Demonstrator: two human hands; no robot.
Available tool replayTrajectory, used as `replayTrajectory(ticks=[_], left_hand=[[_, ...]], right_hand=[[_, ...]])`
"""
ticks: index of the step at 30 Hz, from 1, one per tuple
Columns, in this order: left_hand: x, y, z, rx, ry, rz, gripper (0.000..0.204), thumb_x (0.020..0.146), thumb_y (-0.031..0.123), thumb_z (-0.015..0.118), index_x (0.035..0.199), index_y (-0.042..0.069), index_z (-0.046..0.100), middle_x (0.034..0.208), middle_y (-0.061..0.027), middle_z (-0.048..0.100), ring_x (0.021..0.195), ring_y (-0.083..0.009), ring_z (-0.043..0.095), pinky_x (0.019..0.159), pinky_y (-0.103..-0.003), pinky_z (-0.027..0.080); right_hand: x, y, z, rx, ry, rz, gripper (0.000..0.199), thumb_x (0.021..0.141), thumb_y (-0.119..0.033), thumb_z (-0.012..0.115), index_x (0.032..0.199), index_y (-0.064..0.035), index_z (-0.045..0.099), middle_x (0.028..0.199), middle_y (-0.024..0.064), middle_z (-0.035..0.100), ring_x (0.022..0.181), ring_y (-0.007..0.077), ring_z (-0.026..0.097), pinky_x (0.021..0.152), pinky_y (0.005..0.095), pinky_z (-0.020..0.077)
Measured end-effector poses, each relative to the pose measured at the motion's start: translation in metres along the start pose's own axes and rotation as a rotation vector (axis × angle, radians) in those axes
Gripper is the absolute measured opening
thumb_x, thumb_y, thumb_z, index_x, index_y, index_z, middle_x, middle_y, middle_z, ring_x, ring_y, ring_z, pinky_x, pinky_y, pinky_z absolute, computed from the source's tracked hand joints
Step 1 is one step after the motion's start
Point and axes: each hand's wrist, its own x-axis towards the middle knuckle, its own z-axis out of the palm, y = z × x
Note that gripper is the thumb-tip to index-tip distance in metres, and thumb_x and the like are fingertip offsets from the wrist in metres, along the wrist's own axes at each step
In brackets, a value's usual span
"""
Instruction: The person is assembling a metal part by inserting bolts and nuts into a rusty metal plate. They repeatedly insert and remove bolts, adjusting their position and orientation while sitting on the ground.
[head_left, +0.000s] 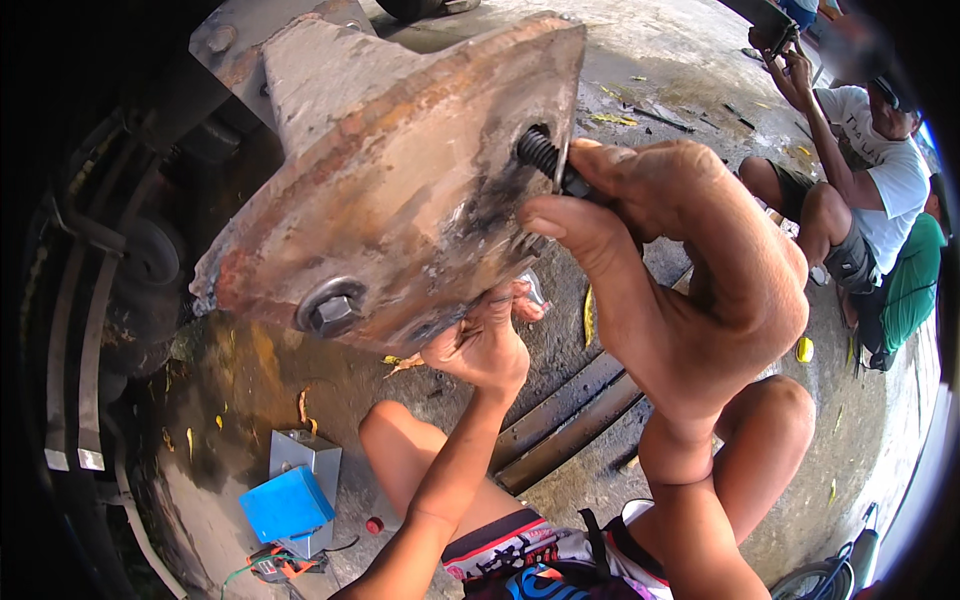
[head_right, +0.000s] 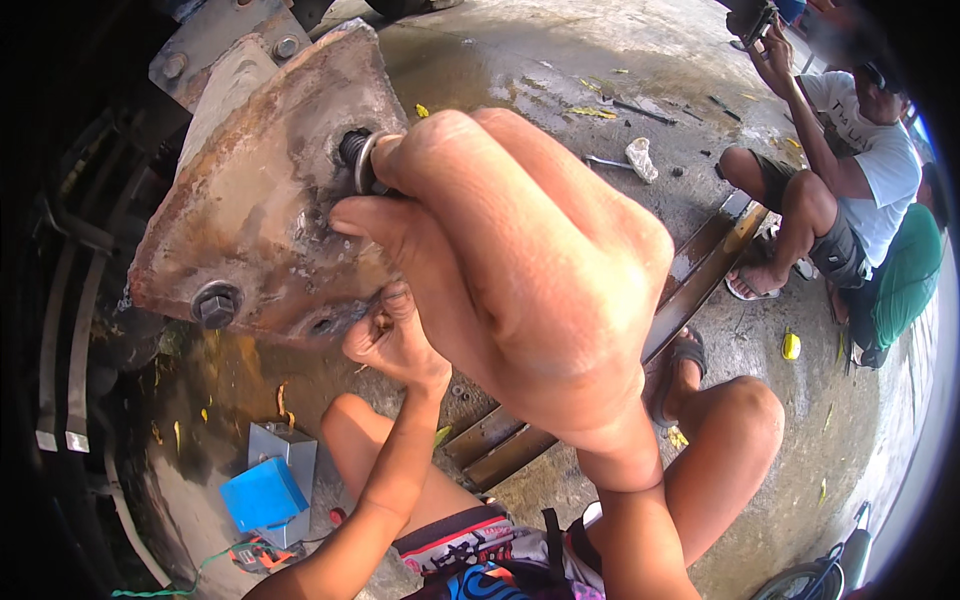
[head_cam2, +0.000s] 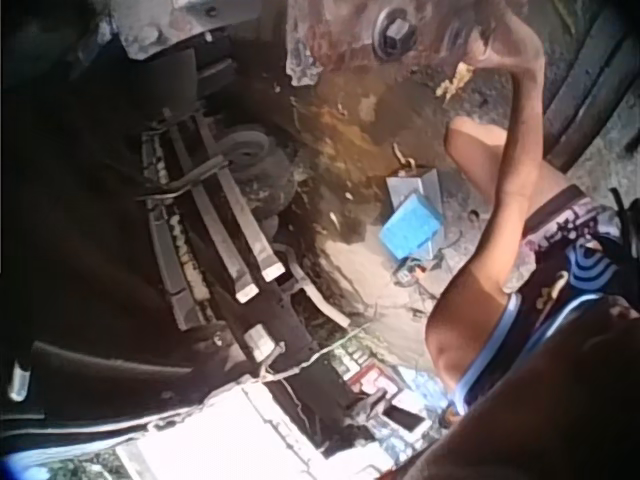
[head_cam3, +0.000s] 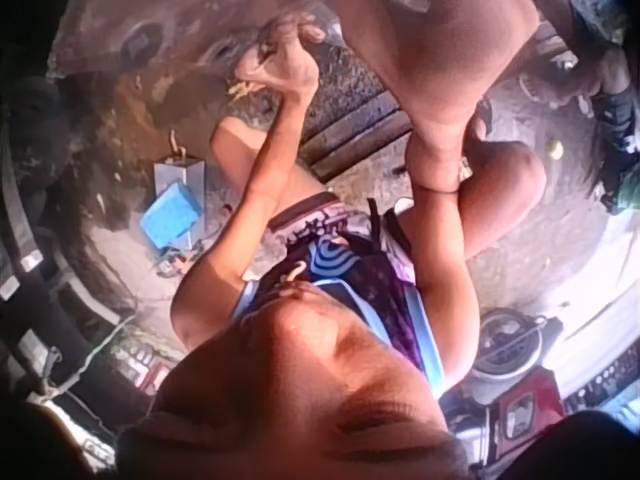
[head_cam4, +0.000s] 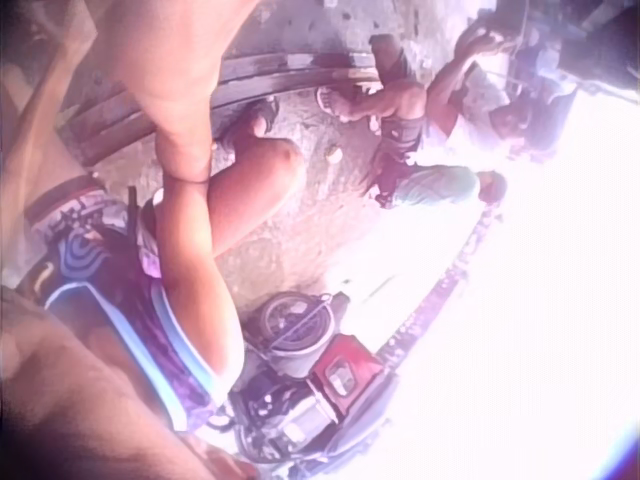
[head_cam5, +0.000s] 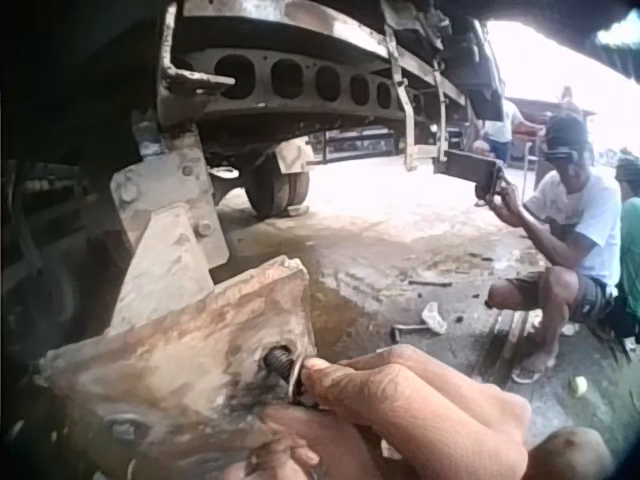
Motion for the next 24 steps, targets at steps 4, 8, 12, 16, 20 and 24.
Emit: replayTrajectory(ticks=[4,8,12,16,20,24], left_hand=[[-0.001,-0.002,0.001,-0.030,0.013,0.018,0.019,0.097,0.005,0.072,0.088,-0.012,0.070,0.082,-0.0231,0.073,0.057,-0.0227,0.067,0.052,-0.036,0.058],[0.004,0.004,0.001,0.041,-0.034,0.031,0.029,0.100,0.011,0.069,0.085,-0.013,0.068,0.083,-0.0242,0.073,0.056,-0.0234,0.068,0.053,-0.036,0.057],[0.012,0.014,0.000,0.147,-0.085,-0.017,0.050,0.106,0.029,0.060,0.082,-0.015,0.066,0.082,-0.0256,0.073,0.056,-0.0238,0.069,0.054,-0.034,0.058],[0.015,0.020,0.011,0.210,-0.078,-0.071,0.064,0.109,0.040,0.054,0.080,-0.016,0.066,0.079,-0.0255,0.072,0.056,-0.0242,0.069,0.053,-0.032,0.058],[0.018,0.022,0.013,0.270,-0.062,-0.095,0.066,0.108,0.042,0.054,0.081,-0.016,0.066,0.076,-0.0241,0.071,0.055,-0.0240,0.068,0.052,-0.031,0.058],[0.018,0.023,0.014,0.220,-0.057,-0.110,0.060,0.108,0.041,0.056,0.088,-0.015,0.065,0.076,-0.0239,0.071,0.055,-0.0236,0.068,0.051,-0.032,0.058]], right_hand=[[-0.006,0.003,0.016,0.184,0.120,0.177,0.028,0.075,0.010,0.086,0.097,0.0101,0.069,0.092,0.0150,0.077,0.085,0.0166,0.076,0.077,0.0248,0.0605],[-0.005,0.016,0.033,0.292,0.205,0.254,0.029,0.076,0.008,0.086,0.100,0.0093,0.069,0.093,0.0142,0.077,0.087,0.0163,0.075,0.078,0.0250,0.0599],[-0.006,0.026,0.042,0.344,0.238,0.317,0.030,0.078,0.005,0.086,0.103,0.0084,0.069,0.095,0.0133,0.077,0.089,0.0159,0.074,0.080,0.0253,0.0592],[-0.007,0.034,0.044,0.375,0.258,0.337,0.032,0.079,0.002,0.086,0.106,0.0075,0.069,0.097,0.0125,0.076,0.090,0.0156,0.074,0.082,0.0255,0.0586],[-0.007,0.037,0.045,0.401,0.267,0.357,0.033,0.081,0.000,0.085,0.108,0.0066,0.069,0.099,0.0117,0.076,0.092,0.0152,0.073,0.083,0.0258,0.0580],[-0.004,0.033,0.048,0.450,0.260,0.369,0.034,0.082,-0.003,0.085,0.111,0.0058,0.068,0.101,0.0108,0.076,0.094,0.0149,0.072,0.085,0.0260,0.0573]])
